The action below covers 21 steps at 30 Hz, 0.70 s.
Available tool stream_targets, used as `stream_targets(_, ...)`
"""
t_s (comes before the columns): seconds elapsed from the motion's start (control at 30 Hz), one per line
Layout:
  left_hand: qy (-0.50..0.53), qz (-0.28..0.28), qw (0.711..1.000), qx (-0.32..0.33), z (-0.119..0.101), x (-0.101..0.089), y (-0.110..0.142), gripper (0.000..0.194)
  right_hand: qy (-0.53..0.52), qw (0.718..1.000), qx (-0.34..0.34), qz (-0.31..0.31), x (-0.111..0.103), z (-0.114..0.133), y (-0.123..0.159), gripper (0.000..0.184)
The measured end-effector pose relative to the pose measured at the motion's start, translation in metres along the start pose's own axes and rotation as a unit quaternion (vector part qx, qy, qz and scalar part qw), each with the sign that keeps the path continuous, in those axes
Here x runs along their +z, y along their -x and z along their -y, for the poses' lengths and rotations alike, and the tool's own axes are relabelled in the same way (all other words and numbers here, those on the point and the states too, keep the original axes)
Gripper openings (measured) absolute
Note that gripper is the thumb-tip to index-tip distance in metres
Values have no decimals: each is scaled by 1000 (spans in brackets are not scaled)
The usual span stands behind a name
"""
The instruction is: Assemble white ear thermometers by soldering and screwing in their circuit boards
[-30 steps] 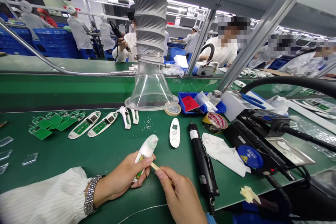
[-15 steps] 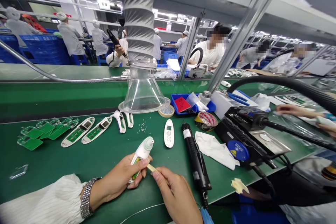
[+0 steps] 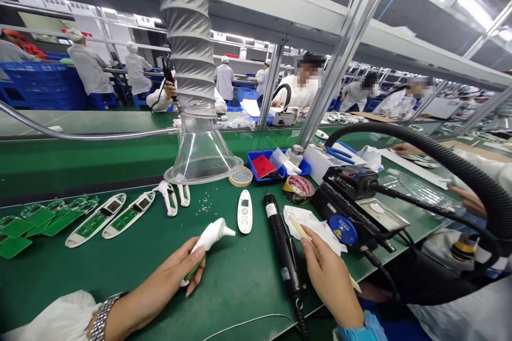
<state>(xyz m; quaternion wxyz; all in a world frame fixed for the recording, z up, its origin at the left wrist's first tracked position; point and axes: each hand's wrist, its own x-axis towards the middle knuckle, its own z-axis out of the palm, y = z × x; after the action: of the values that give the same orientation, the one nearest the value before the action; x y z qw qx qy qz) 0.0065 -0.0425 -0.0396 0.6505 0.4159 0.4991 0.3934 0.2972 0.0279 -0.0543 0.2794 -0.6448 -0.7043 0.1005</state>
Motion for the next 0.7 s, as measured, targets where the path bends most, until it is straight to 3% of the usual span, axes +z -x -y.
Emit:
stream_targets(0.17,-39,-23,999,0,-1,-4,-4,51,15,997,-79,-16,13,-6,-12,47)
stream_targets(0.27,-37,-8,999,-18,-2,-11,-4,44,30,991,-127,-41,10,-6,-10,46)
stream_targets(0.33,-27,15,999,-44,-3,-16,-2,41,70,976,-200,-53,2,-5,-9,39)
stream_targets(0.43,19,33,998,-58,-7,-23,3,33,161,926,-341,-22,-10,-2,-15,32)
stream_targets(0.6,98,43,993,-43,-11,-28,9,28,265,816,-510,64,-10,10,-43,58)
stream_targets(0.7,139,44,988,-45,-9,-28,11,38,258,759,-592,89,-2,17,-57,44)
